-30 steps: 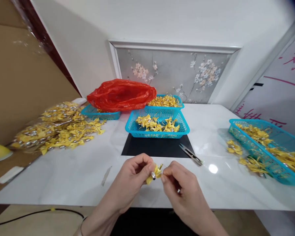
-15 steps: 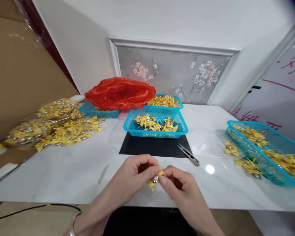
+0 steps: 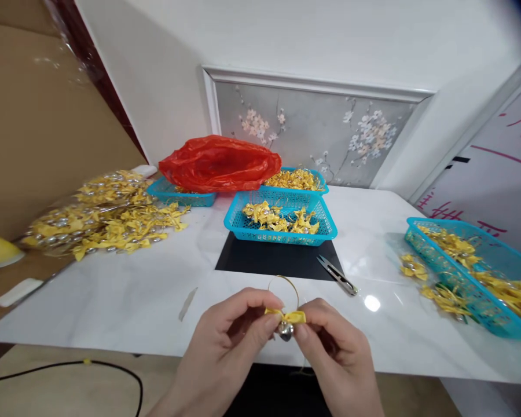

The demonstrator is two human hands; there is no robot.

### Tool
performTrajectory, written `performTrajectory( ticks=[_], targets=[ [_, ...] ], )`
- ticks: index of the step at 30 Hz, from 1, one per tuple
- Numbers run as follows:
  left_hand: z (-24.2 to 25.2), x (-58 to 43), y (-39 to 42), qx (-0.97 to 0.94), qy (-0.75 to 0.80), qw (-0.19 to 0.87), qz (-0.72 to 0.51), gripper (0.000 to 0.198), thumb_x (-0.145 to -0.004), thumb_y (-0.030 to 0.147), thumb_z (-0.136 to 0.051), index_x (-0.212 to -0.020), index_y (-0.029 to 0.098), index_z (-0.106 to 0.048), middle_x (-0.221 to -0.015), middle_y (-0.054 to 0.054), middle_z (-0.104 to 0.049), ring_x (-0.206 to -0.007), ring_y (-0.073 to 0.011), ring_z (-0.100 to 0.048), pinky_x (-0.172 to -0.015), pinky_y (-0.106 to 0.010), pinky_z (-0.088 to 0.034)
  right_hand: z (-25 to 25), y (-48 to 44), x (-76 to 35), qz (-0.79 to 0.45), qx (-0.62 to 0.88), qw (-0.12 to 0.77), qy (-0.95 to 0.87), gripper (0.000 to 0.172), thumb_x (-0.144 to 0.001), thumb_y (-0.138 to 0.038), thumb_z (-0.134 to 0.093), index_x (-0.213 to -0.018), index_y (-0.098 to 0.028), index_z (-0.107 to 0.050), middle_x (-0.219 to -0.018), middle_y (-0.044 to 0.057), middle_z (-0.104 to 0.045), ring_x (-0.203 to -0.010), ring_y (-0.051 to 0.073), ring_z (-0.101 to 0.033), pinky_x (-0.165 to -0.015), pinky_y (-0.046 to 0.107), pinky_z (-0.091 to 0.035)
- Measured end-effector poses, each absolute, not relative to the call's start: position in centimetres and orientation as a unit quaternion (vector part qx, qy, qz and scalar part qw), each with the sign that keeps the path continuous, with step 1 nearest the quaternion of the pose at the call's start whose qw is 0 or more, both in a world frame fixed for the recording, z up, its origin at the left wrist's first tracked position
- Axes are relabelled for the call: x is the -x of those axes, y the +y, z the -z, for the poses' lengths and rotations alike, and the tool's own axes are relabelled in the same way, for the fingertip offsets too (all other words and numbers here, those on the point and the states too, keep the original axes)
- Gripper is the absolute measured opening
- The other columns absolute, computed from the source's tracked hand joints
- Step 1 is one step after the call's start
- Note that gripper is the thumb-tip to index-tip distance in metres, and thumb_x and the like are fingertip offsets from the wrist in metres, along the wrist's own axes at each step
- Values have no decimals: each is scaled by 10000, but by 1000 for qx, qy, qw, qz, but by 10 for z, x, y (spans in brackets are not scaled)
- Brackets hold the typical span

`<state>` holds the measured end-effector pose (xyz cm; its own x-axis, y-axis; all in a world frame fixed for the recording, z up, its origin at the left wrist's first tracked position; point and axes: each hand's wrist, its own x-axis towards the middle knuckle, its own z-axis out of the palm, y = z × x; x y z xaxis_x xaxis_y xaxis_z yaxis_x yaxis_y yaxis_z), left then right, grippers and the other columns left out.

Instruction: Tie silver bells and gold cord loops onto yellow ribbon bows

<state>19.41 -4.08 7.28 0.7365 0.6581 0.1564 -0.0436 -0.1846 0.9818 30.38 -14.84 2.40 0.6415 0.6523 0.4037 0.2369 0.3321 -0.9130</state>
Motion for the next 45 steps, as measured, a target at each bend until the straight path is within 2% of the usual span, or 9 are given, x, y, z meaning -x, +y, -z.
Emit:
performTrajectory(
  ticks=[4,7,15,20,26,31,34,37,45],
  targets=[
    [-76,-195,-41,-741,233,528,-342,104,-781,219,-727,-727,295,-774,-659,12,-731,-592,-170,-623,-553,-234,-454,-27,-155,-297,-49,575,730,-367,56,-892,-195,-629,-856,-238,-631,-724,-3,-526,-586,125,-480,-465,228,-354],
    [-76,-196,-41,-752,217,507,-362,127,-760,192,-737,-737,304,-792,-657,7,-748,-575,-182,-632,-547,-252,-453,-31,-158,-292,-1,569,721,-396,161,-860,-117,-642,-945,-254,-652,-752,12,-559,-594,131,-496,-465,244,-360],
    [-80,-196,-48,-731,245,514,-375,155,-741,185,-739,-744,325,-806,-698,6,-771,-624,-197,-656,-574,-250,-489,-31,-153,-287,7,593,695,-407,154,-886,-138,-648,-938,-281,-673,-769,10,-628,-599,135,-550,-464,257,-386],
    [-78,-194,-44,-757,182,498,-382,249,-807,121,-653,-775,336,-773,-664,28,-718,-601,-163,-627,-563,-220,-478,-33,-154,-287,-5,590,701,-401,174,-876,-114,-642,-922,-281,-664,-767,-8,-601,-586,116,-518,-455,241,-370],
    [-76,-190,-39,-786,138,481,-363,366,-825,42,-597,-824,361,-778,-792,10,-768,-720,-191,-689,-658,-251,-506,-34,-158,-293,-39,589,710,-384,122,-881,-195,-646,-977,-266,-623,-741,-23,-498,-561,112,-467,-432,230,-351],
    [-72,-188,-40,-797,121,480,-347,364,-840,42,-581,-859,350,-774,-858,4,-784,-761,-194,-704,-703,-252,-530,-36,-158,-300,-48,587,684,-431,63,-927,-180,-590,-914,-232,-623,-726,-16,-514,-578,102,-463,-462,231,-341],
    [-70,-186,-42,-787,143,501,-330,303,-845,81,-612,-885,345,-754,-870,23,-768,-745,-158,-690,-692,-196,-538,-38,-156,-301,-32,585,676,-447,106,-930,-146,-576,-857,-211,-617,-700,-10,-526,-574,103,-465,-466,242,-327],
    [-70,-186,-45,-750,190,548,-317,244,-819,133,-666,-928,336,-745,-918,29,-754,-837,-157,-702,-763,-172,-561,-39,-156,-300,-23,580,687,-438,110,-928,-132,-572,-859,-205,-614,-702,-10,-531,-573,101,-457,-468,242,-323],
    [-79,-199,-56,-690,227,608,-321,257,-730,75,-700,-770,325,-745,-805,83,-735,-762,-102,-694,-750,-120,-562,-38,-156,-297,-37,577,698,-422,111,-934,-145,-568,-868,-224,-611,-712,-24,-535,-586,94,-459,-489,237,-319]
  ],
)
